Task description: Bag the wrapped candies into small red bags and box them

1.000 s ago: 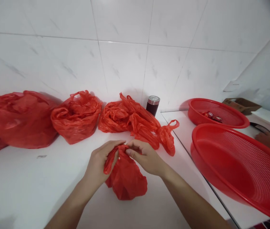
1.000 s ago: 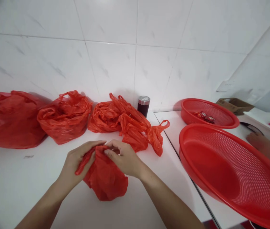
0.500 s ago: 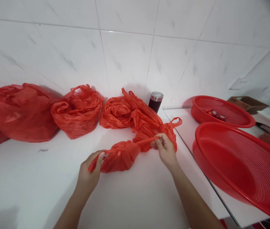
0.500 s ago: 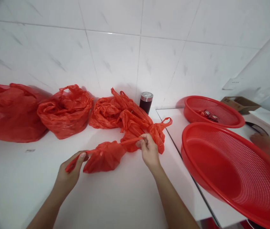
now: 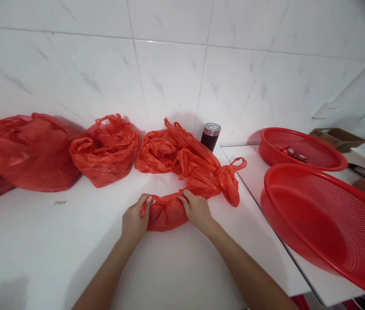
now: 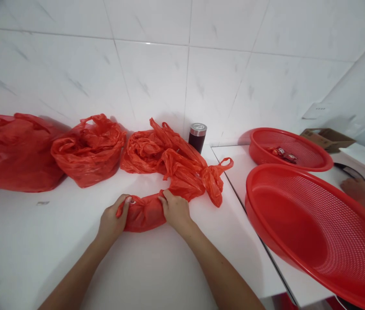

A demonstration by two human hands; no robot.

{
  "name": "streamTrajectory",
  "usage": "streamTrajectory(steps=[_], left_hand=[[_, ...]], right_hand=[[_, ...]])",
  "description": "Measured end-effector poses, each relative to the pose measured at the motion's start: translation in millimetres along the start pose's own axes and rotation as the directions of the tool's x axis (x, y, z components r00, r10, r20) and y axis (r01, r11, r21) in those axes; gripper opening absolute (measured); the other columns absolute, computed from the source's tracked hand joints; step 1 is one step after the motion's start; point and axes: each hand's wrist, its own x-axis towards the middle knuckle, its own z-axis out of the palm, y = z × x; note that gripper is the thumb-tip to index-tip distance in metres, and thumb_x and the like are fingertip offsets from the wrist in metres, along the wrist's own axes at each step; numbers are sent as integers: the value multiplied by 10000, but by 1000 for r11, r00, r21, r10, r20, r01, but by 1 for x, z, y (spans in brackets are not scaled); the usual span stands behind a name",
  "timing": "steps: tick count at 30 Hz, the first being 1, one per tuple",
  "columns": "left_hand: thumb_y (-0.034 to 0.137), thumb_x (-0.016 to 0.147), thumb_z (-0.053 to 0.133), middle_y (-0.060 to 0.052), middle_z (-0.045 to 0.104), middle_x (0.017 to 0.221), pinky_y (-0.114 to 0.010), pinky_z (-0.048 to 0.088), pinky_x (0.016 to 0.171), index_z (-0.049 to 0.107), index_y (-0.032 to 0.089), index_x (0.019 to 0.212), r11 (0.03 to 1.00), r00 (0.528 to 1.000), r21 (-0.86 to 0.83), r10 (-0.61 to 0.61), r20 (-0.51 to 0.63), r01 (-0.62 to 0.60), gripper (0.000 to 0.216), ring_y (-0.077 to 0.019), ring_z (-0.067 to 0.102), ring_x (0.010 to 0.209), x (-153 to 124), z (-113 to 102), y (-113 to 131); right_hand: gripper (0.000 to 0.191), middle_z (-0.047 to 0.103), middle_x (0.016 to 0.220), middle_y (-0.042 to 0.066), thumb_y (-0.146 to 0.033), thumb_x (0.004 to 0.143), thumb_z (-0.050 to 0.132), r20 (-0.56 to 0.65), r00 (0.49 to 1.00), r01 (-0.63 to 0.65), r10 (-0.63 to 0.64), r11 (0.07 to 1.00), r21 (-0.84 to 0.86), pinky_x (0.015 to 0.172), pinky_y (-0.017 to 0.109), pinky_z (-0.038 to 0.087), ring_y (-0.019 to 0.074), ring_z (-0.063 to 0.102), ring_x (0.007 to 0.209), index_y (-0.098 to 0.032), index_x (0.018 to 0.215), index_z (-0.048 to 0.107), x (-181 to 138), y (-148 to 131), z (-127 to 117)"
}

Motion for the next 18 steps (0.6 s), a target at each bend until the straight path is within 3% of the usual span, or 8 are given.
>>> streamTrajectory(steps=[7, 12, 18], left_hand=[[478, 946, 330, -31, 692, 753, -279, 364, 568, 634, 285, 933, 960, 988, 278, -5, 156, -39, 360, -227, 619, 643, 23, 9, -9], [407, 967, 302, -49, 708, 1031, -298, 343, 582, 615, 296, 1071, 909, 989, 404, 42, 142, -97, 348, -243, 635, 760, 31, 24, -16], [335, 978, 270, -78, 670, 1025, -325, 383, 650, 619, 246, 1111, 887, 986, 435, 111, 121, -153, 384, -274, 581, 963, 25, 24, -21]], right_hand=[[247, 700, 751, 36, -269, 972, 390, 29, 992, -116, 119, 989, -94, 571, 239, 322, 173, 633, 652, -215, 960, 630, 8, 14, 11], [288, 705, 779, 79, -276, 970, 381, 9, 989, -148, 151, 980, -130, 580, 257, 326, 203, 644, 683, -203, 1105, 625, 10, 22, 29], [271, 686, 765, 69, -304, 957, 391, -44, 985, -165, 166, 986, 16, 617, 262, 360, 197, 627, 687, -202, 1046, 626, 5, 24, 33]])
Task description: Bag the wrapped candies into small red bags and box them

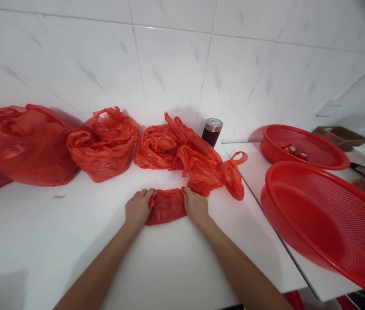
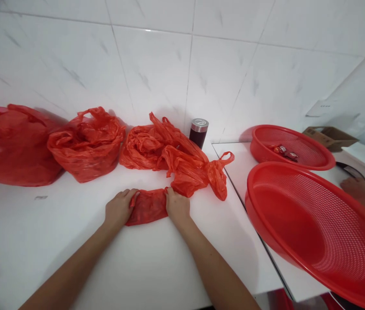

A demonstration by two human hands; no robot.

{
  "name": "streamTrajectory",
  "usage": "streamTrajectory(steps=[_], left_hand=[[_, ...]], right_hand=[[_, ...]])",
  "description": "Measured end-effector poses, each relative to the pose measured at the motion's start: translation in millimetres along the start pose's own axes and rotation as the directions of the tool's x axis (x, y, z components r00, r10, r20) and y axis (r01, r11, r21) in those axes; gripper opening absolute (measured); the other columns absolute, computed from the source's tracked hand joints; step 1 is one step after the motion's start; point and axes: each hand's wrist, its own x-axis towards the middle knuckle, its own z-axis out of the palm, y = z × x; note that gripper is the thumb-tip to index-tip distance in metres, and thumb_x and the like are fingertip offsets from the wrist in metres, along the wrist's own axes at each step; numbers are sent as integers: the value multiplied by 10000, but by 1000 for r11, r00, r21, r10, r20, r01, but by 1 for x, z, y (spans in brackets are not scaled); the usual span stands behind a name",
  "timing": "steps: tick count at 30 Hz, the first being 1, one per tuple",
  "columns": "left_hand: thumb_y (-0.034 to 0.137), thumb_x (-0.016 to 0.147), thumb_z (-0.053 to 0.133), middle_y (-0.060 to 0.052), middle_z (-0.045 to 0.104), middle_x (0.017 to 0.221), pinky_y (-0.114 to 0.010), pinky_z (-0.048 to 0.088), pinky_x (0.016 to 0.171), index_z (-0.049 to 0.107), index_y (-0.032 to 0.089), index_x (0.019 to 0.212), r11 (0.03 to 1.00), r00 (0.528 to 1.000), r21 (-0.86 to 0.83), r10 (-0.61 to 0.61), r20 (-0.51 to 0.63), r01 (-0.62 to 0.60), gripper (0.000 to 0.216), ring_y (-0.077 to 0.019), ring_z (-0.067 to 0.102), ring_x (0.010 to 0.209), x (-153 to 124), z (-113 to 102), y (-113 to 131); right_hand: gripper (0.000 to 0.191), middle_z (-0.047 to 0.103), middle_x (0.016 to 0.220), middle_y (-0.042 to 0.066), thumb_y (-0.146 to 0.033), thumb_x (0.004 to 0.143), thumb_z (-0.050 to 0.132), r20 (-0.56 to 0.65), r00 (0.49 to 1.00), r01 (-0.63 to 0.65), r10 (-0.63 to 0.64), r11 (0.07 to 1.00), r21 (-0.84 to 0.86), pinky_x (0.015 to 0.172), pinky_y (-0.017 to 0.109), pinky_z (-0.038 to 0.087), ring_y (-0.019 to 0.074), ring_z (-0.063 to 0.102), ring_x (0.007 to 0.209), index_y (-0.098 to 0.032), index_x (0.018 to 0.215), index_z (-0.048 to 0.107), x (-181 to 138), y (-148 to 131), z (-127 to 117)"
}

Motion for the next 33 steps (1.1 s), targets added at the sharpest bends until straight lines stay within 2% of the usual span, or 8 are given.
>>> streamTrajectory(steps=[7, 16, 23, 25, 27, 29, 31, 33], left_hand=[[408, 973, 284, -42, 687, 1002, -323, 446, 744, 640, 246, 1002, 990, 998, -129, -53, -21, 50, 391, -239, 598, 943, -21, -15, -13], [509, 903, 397, -6, 736, 957, -302, 512, 796, 677, 250, 879, 905, 978, -379, -210, -11, 190, 383, -220, 666, 887, -63, -34, -37], [569, 846, 461, -41, 739, 917, -354, 508, 837, 705, 219, 949, 765, 930, -534, -247, 274, 360, 439, -268, 666, 927, -54, -56, -44], [539, 832, 489, -71, 712, 1021, -368, 517, 799, 669, 217, 1073, 801, 946, -504, -282, 158, 323, 440, -277, 656, 944, -46, -67, -41], [479, 834, 512, -94, 650, 1148, -379, 511, 804, 602, 226, 1193, 888, 944, -416, -287, -165, 197, 448, -282, 622, 1003, -37, -75, -29], [426, 859, 511, -98, 602, 1219, -395, 473, 902, 571, 233, 1229, 955, 908, -297, -139, -395, 17, 422, -275, 573, 1093, -30, -75, -8], [412, 864, 531, -91, 598, 1242, -417, 411, 989, 577, 235, 1224, 968, 937, -212, 58, -344, -138, 404, -277, 536, 1152, -26, -66, 17], [396, 838, 571, -87, 631, 1208, -451, 403, 979, 595, 234, 1206, 967, 979, -183, 152, -135, -175, 403, -300, 550, 1125, -24, -51, 36]], right_hand=[[347, 621, 746, 29, -369, 964, 251, -120, 981, -83, 150, 892, 444, 597, 251, 413, 149, 568, 644, -202, 830, 524, 10, 10, -12], [264, 376, 506, -70, -429, 891, 374, -43, 966, -125, 254, 610, 783, 404, 228, 297, 99, 353, 416, -223, 733, 421, 13, 13, -17], [253, 413, 493, -73, -431, 870, 411, -1, 964, -141, 265, 519, 843, 392, 221, 277, 93, 360, 397, -220, 731, 431, 17, 18, -17], [272, 456, 509, -63, -456, 864, 422, 11, 965, -147, 263, 505, 851, 390, 224, 281, 96, 377, 399, -218, 732, 436, 18, 19, -17], [297, 473, 524, -57, -476, 850, 458, 13, 969, -137, 246, 498, 856, 400, 225, 292, 96, 388, 414, -216, 709, 435, 18, 19, -17], [324, 465, 530, -57, -486, 835, 498, 9, 977, -117, 215, 495, 861, 415, 224, 301, 92, 390, 432, -211, 675, 432, 16, 18, -16], [341, 453, 527, -57, -494, 829, 513, 10, 983, -100, 182, 490, 866, 423, 223, 303, 88, 387, 439, -204, 662, 449, 14, 17, -17], [328, 466, 527, -52, -495, 837, 505, 17, 988, -91, 156, 483, 871, 423, 222, 307, 89, 390, 437, -188, 722, 518, 12, 17, -20]])
